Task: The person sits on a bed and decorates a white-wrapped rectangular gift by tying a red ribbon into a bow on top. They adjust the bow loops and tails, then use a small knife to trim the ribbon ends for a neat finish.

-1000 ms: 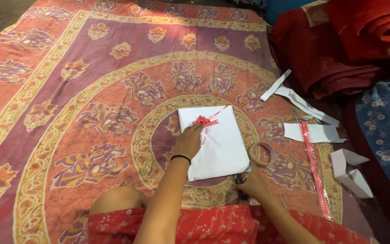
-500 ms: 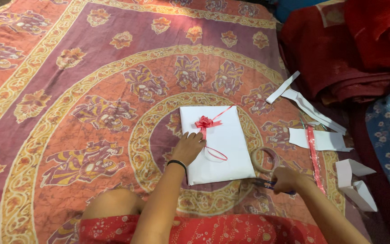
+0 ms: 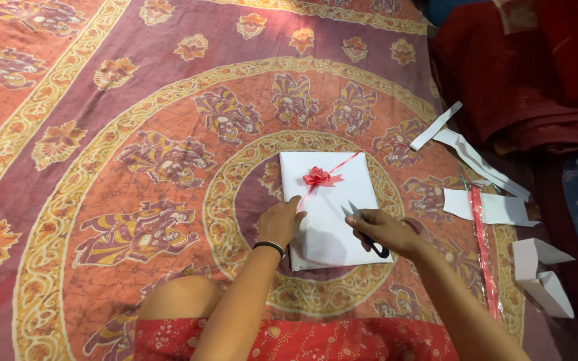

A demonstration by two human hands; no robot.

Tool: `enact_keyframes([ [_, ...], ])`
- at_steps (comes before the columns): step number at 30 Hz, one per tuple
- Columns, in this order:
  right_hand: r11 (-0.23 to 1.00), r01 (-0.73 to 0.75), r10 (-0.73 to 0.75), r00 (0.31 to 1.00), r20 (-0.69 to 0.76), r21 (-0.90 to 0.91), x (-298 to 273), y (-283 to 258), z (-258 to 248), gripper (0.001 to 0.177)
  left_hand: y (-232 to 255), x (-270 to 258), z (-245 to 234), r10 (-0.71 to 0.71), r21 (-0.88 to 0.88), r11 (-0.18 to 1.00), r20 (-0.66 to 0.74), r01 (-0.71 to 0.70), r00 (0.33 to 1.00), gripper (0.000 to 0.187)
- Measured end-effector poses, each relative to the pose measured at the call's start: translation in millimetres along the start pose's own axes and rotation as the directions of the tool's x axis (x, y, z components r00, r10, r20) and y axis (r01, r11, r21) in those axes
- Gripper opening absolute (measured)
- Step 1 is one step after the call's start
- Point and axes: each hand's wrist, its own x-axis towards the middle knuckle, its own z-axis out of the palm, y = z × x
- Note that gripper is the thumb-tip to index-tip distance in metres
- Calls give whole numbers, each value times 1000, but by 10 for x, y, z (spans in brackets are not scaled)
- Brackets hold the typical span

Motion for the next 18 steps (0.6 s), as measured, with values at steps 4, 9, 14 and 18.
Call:
enact_keyframes([
  [4,957,11,-49,991,-126,-290,273,-85,264,30,-37,12,98,-11,-8,1000,-72,10,997,15],
  [9,922,110,-183,969,-169,-371,611,86,348,27,-32,61,114,-36,-162,987,-220,0,975,9],
  [14,766,-54,-241,900,-363,-641,890,240,462,35,-30,165,51,-267,-406,869,94,282,959,14],
  [18,693,-126,-281,859,-427,-710,1047,176,538,35,-105,249,119,-259,-666,682,166,302,951,19],
])
